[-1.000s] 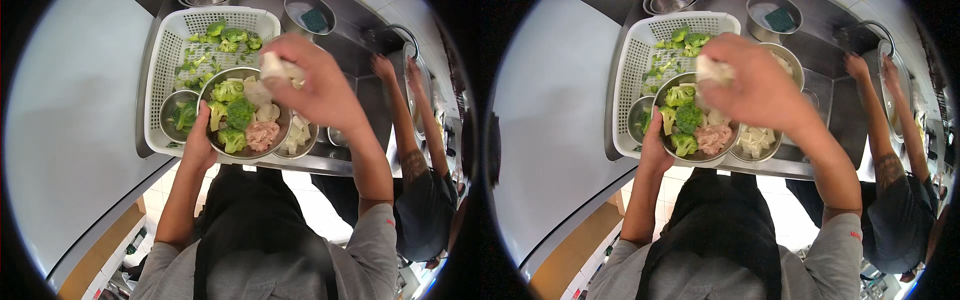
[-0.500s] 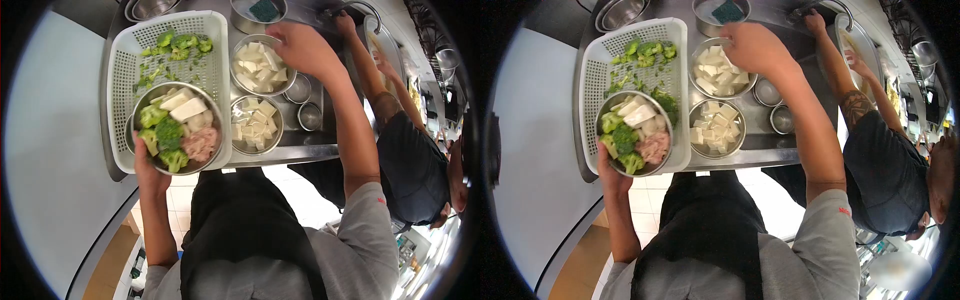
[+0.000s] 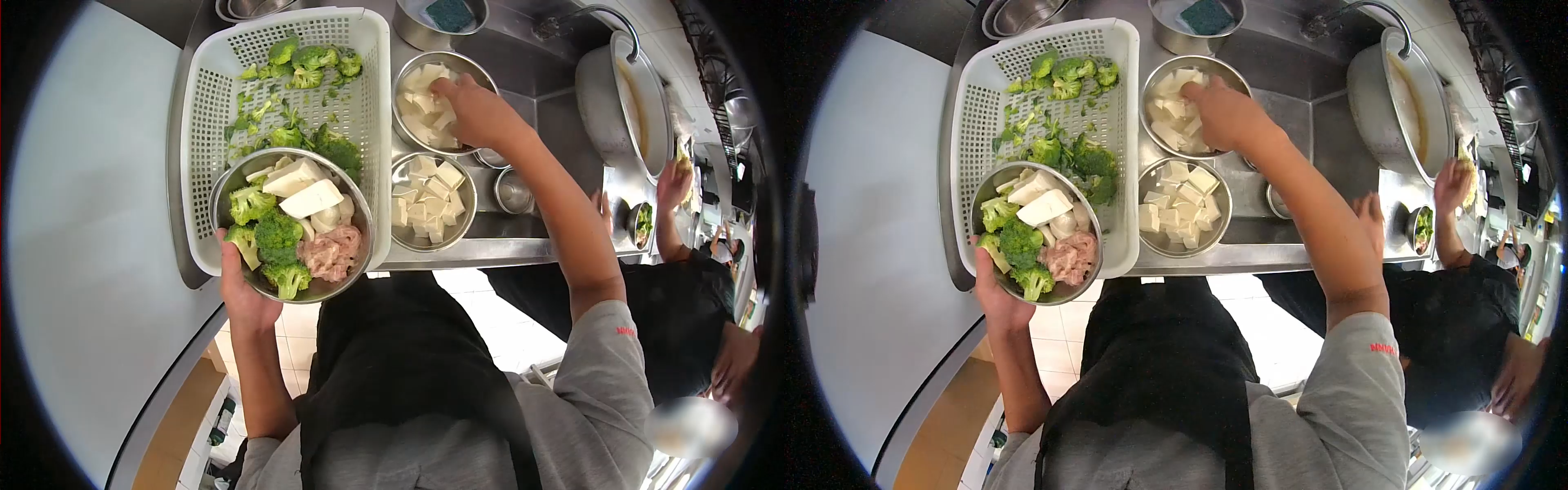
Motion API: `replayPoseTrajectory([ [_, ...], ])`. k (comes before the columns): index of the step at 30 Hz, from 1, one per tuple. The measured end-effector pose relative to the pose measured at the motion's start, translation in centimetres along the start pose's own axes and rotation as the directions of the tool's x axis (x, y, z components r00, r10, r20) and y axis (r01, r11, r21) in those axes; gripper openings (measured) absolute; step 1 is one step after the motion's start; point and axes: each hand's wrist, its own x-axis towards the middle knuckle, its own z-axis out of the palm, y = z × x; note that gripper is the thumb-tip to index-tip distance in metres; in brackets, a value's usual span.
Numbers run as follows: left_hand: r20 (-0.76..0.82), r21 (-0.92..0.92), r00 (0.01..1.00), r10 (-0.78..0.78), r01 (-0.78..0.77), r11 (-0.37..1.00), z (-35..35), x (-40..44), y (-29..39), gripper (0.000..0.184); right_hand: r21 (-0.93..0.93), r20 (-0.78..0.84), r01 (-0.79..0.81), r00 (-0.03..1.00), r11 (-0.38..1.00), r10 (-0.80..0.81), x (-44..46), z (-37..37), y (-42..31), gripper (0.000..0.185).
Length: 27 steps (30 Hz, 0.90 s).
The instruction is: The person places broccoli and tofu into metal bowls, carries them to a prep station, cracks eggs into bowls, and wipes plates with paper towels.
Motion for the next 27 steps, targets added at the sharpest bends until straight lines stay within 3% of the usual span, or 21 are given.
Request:
replayPoseTrajectory([
  [5, -0.001, 0.007, 1.0, 0.031, -0.031, 0.999, 0.2, -0.2, -0.2, 0.052, 0.127, -0.121, 0.213, 0.973, 0.969, -0.199, 1.5, 0.2, 3.2, 0.047],
  [8, 0.075, -0.004, 0.997, 0.03, -0.03, 1.0, -0.5, -0.2, -0.2, 0.053, 0.439, -0.054, 0.04, 0.998, 0.898, -0.018, 1.2, -2.3, 3.4, 0.043],
  [9, 0.059, -0.005, 0.998, 0.027, -0.027, 1.0, -0.6, -0.3, -0.3, 0.053, 0.413, -0.128, 0.103, 0.99, 0.905, -0.054, 1.3, -1.8, 3.4, 0.041],
  [12, 0.033, -0.013, 0.999, 0.002, -0.001, 1.0, -0.3, -0.2, -0.4, 0.053, 0.236, -0.095, -0.033, 0.994, 0.971, 0.056, 2.0, -0.5, 1.7, 0.039],
  [15, 0.03, -0.023, 0.999, -0.012, 0.013, 1.0, -0.1, -0.3, -0.5, 0.053, 0.189, -0.268, -0.026, 0.96, 0.982, 0.077, 2.9, 1.7, 0.9, 0.039],
  [18, 0.004, -0.022, 1.0, 0.005, -0.005, 1.0, 0.0, -0.6, -0.9, 0.053, 0.369, -0.192, -0.037, 0.975, 0.929, 0.115, 2.3, -0.3, 2.0, 0.034],
  [19, 0.005, -0.019, 1.0, 0.007, -0.007, 1.0, -0.1, -0.7, -0.9, 0.053, 0.584, -0.129, -0.041, 0.981, 0.811, 0.143, 2.2, -0.7, 2.7, 0.031],
  [21, 0.009, -0.018, 1.0, 0.013, -0.013, 1.0, -0.1, -0.8, -1.0, 0.053, 0.895, 0.01, -0.077, 0.988, 0.439, 0.153, 1.7, -1.6, 4.5, 0.027],
  [23, 0.011, -0.022, 1.0, 0.022, -0.022, 1.0, -0.1, -1.0, -1.1, 0.054, 0.989, 0.141, -0.137, 0.988, -0.059, 0.07, 0.7, -3.4, 4.9, 0.026],
  [24, -0.01, -0.034, 1.0, 0.02, -0.02, 0.999, -0.1, -1.1, -1.2, 0.054, 0.935, 0.185, -0.174, 0.983, -0.309, 0.006, 0.4, -4.0, 5.0, 0.025],
  [25, -0.03, -0.045, 0.999, 0.017, -0.018, 0.999, -0.2, -1.2, -1.3, 0.054, 0.937, 0.129, -0.099, 0.99, -0.336, 0.066, 0.6, -3.7, 4.5, 0.02],
  [27, -0.061, -0.051, 0.998, 0.023, -0.026, 0.998, -0.2, -1.5, -1.6, 0.055, 0.977, 0.116, -0.134, 0.986, 0.164, 0.118, 1.5, -3.7, 4.0, 0.017],
])
